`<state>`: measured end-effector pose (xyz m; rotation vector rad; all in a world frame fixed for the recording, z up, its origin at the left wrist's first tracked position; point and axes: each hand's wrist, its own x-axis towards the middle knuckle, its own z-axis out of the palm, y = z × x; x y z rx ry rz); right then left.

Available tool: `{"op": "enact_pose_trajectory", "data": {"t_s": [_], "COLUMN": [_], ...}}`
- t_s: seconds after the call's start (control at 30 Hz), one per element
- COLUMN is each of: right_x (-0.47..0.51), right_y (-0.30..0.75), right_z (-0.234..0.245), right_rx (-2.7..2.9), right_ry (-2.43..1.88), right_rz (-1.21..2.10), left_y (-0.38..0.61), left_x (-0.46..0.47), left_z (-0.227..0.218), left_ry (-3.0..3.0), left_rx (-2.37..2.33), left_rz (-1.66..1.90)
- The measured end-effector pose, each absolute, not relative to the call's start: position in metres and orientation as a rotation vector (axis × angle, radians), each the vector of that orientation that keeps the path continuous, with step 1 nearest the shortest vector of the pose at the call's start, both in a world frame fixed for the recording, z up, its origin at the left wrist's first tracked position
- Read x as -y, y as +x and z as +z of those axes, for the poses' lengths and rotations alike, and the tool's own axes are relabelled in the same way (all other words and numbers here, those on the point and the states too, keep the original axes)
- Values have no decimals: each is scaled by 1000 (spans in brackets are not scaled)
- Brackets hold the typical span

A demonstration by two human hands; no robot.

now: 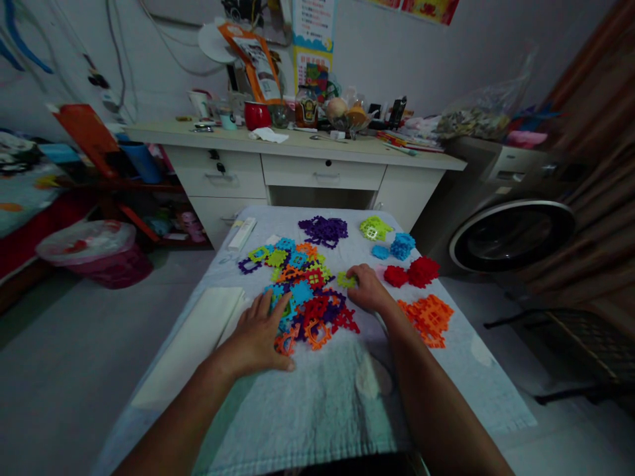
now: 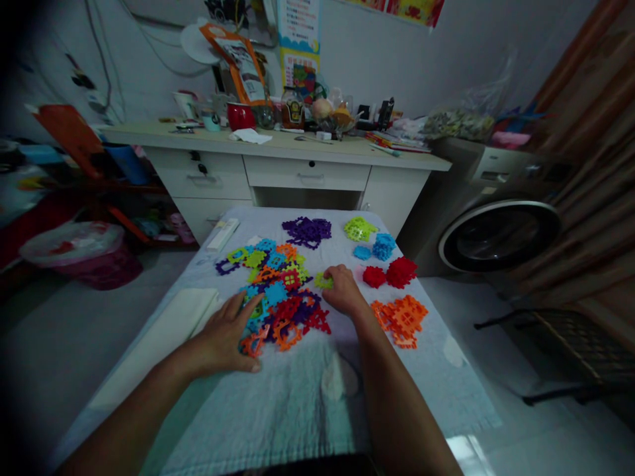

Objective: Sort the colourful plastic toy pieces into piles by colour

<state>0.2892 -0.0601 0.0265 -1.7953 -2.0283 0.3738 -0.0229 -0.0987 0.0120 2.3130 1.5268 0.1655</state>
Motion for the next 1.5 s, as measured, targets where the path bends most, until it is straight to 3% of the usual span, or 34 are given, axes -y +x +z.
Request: {"op": "enact_pose_trajectory", "data": {"t_s": [0.33,0.63,0.83,1.17,1.5], "right_x": [58,46,-5,-103,-144], "right_y": [295,308,315,357,378], "right_z": [24,50,59,61,53], "right_rx": [1986,1949,1864,1405,874], "right_ry": [-1833,-1848,-1890,-2115,-2282], "right_rz": [366,340,206,16,163], "left_y": [0,12,9,2,7], "left_x": [95,66,-2,-21,-27], "left_z": [5,21,32,11,9], "left_ry": [2338,2314,2019,1955,1984], "left_rx": [-1593,-1566,-1990,-2256,-2252], "left_rz": [324,431,685,527,547]}}
